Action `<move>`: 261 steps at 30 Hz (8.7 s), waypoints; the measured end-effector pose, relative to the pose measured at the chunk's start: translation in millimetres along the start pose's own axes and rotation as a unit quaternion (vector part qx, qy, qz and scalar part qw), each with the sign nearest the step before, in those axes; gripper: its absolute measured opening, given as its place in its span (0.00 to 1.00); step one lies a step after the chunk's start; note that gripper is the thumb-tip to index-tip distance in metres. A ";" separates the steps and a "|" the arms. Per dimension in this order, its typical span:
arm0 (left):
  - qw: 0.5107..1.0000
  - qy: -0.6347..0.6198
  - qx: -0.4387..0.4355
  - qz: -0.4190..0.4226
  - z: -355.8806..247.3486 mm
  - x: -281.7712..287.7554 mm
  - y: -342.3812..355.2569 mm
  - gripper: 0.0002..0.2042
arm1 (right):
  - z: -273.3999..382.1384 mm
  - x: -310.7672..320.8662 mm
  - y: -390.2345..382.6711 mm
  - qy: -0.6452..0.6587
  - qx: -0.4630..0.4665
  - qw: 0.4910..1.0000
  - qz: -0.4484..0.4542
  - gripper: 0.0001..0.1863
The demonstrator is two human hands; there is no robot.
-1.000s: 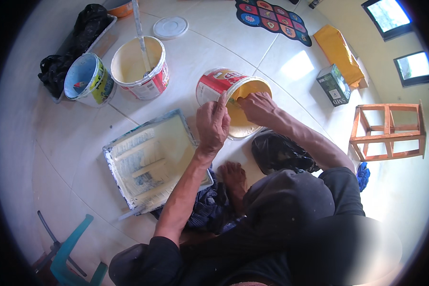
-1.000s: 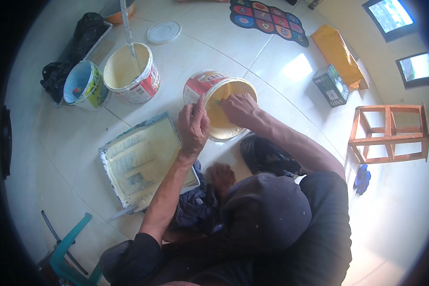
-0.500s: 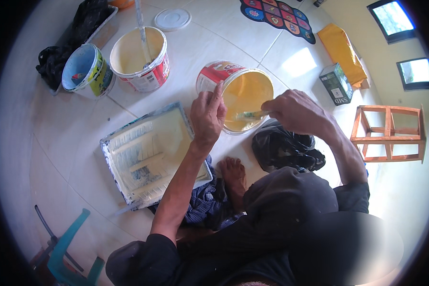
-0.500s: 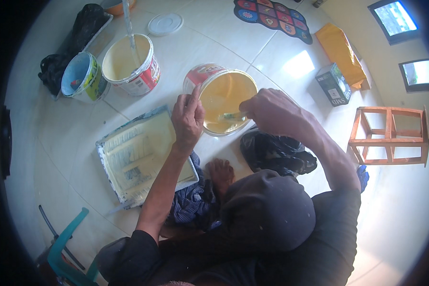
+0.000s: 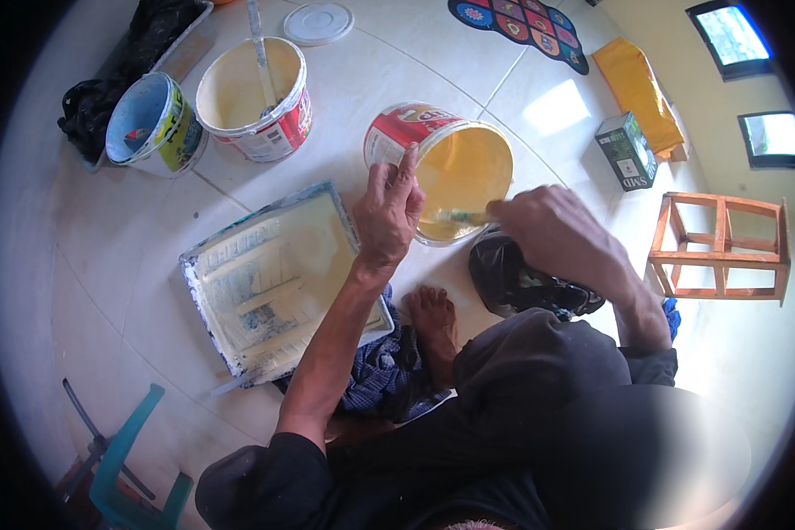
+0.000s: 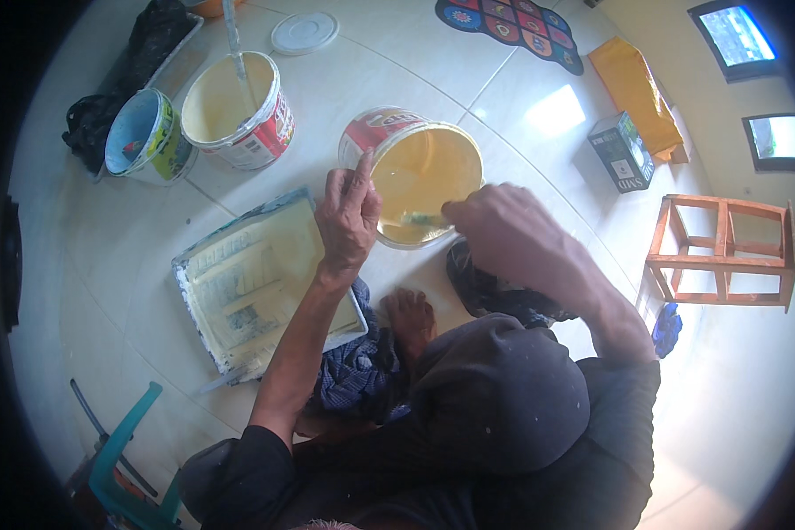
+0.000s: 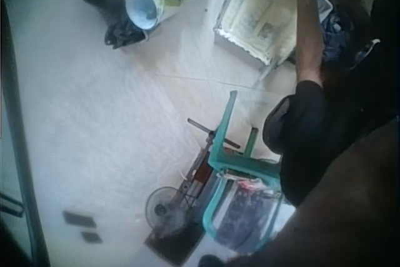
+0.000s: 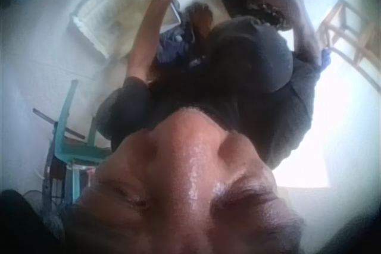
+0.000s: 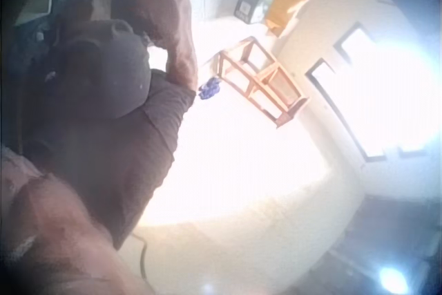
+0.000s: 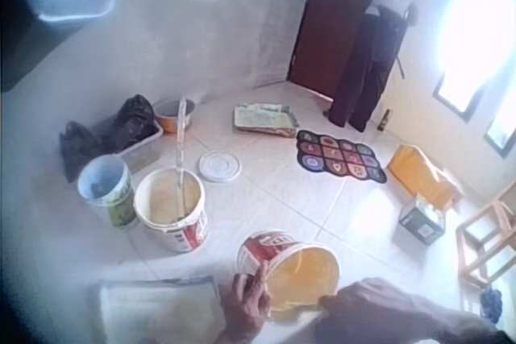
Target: The person moves a paint tray, then sits on the floor and mixes yellow paint in a bucket using a stick. They pour paint between buckets and into a tray, then place the tray on a counter.
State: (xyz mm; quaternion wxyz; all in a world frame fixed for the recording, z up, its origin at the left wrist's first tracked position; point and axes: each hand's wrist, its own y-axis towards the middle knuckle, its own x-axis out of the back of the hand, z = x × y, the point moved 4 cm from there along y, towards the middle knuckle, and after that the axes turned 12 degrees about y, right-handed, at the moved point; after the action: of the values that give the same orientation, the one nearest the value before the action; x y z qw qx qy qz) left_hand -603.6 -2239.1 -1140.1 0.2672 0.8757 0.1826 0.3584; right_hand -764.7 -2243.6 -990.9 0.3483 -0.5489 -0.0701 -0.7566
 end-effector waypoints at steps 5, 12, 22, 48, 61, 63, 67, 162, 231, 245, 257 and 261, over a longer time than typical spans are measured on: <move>1.000 -0.007 0.004 0.007 0.9 0.3 3.1 0.32 | -11.7 11.1 9.5 0.004 0.006 1.000 -0.029 0.13; 0.999 0.027 0.026 -0.012 8.0 -3.9 12.1 0.30 | 3.3 -11.9 2.3 0.030 0.028 0.999 0.011 0.18; 1.000 -0.009 0.015 0.010 0.3 -3.6 10.1 0.30 | -1.6 -15.7 11.3 0.001 -0.035 0.998 0.049 0.15; 1.000 -0.029 0.003 0.004 -7.0 -8.0 13.2 0.28 | -49.6 -69.9 67.0 -0.003 0.133 0.991 -0.002 0.14; 0.999 -0.014 0.035 0.025 3.0 -5.4 16.8 0.27 | -20.4 -28.9 35.0 -0.014 -0.005 0.995 0.102 0.15; 0.998 -0.017 0.034 0.044 0.1 -4.4 17.9 0.26 | -26.4 -40.5 42.0 -0.034 -0.022 0.990 0.139 0.16; 0.999 -0.029 -0.009 0.030 -20.5 -7.7 14.3 0.23 | -52.8 -65.7 65.7 0.012 0.179 0.983 -0.031 0.02; 0.999 -0.009 0.041 0.018 -11.0 -12.6 26.6 0.22 | -57.8 -52.3 45.3 -0.107 -0.031 0.992 -0.054 0.07; 0.993 -0.053 0.054 0.092 50.0 15.6 6.9 0.19 | -24.6 -55.3 86.3 0.417 -0.125 0.890 -0.139 0.11; 0.991 -0.055 0.068 0.101 49.3 14.9 5.3 0.19 | -36.3 -47.1 87.3 0.228 -0.051 0.965 -0.123 0.11; 0.993 -0.051 0.031 0.098 40.0 11.4 7.1 0.19 | -37.4 -99.7 114.6 0.183 -0.033 0.974 -0.127 0.10; 0.993 -0.051 0.046 0.091 38.5 8.5 8.8 0.19 | -36.6 -78.5 102.1 0.171 -0.060 0.976 -0.123 0.09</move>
State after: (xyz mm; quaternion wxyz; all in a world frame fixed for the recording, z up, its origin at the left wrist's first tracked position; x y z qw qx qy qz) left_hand -568.8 -2254.7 -1153.4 0.2014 0.9173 0.1044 0.3274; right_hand -719.4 -2302.5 -1102.4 0.2258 -0.4184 -0.0316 -0.8792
